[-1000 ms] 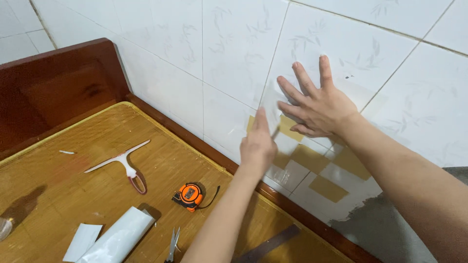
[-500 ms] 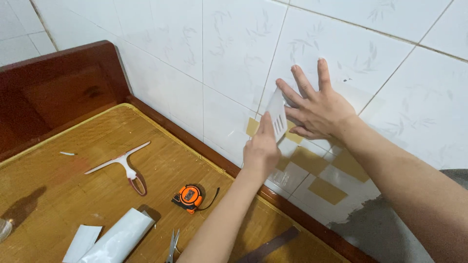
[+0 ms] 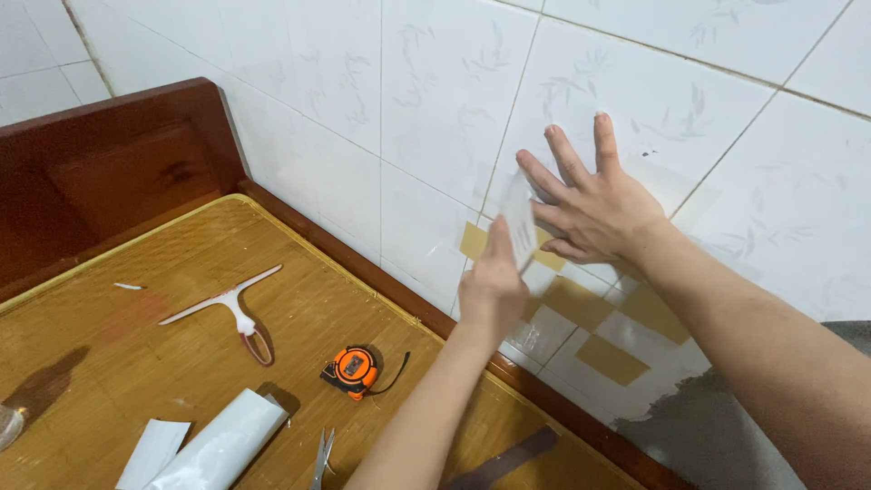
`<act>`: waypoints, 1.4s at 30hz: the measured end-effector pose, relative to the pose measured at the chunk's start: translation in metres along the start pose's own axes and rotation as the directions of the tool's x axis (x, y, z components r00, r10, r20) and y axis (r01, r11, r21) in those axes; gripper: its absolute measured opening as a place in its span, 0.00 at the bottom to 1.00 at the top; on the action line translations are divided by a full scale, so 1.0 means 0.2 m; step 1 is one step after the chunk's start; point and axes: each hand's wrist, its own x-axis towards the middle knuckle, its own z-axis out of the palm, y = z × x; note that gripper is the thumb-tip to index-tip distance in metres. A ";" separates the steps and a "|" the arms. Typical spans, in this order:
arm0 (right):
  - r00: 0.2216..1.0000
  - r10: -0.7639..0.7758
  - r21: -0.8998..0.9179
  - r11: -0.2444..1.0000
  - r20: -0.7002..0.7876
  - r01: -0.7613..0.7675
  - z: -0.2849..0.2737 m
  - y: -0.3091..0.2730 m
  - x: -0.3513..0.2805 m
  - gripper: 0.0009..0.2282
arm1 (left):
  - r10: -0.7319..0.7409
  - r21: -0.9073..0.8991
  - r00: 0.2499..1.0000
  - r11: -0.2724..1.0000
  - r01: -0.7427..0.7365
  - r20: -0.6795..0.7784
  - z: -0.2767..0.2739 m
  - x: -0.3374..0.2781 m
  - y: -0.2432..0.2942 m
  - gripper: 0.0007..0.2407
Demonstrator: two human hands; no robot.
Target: Cutting and applying white adhesive squares to a tiled wall to cover marks
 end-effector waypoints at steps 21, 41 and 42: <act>0.997 -0.033 0.187 0.981 -0.070 0.046 -0.04 -0.02 -0.01 0.36 | -0.010 0.161 0.996 0.987 -0.004 0.090 0.02 0.05 -0.09 0.40; 0.902 -0.357 0.388 0.888 0.243 0.247 -0.23 0.24 -0.19 0.40 | -0.073 0.114 0.996 0.991 0.066 0.056 0.12 0.24 -0.17 0.36; 0.906 -0.346 0.387 0.891 0.243 0.237 -0.24 0.23 -0.18 0.40 | -0.067 0.124 0.996 0.990 0.059 0.055 0.07 0.22 -0.16 0.36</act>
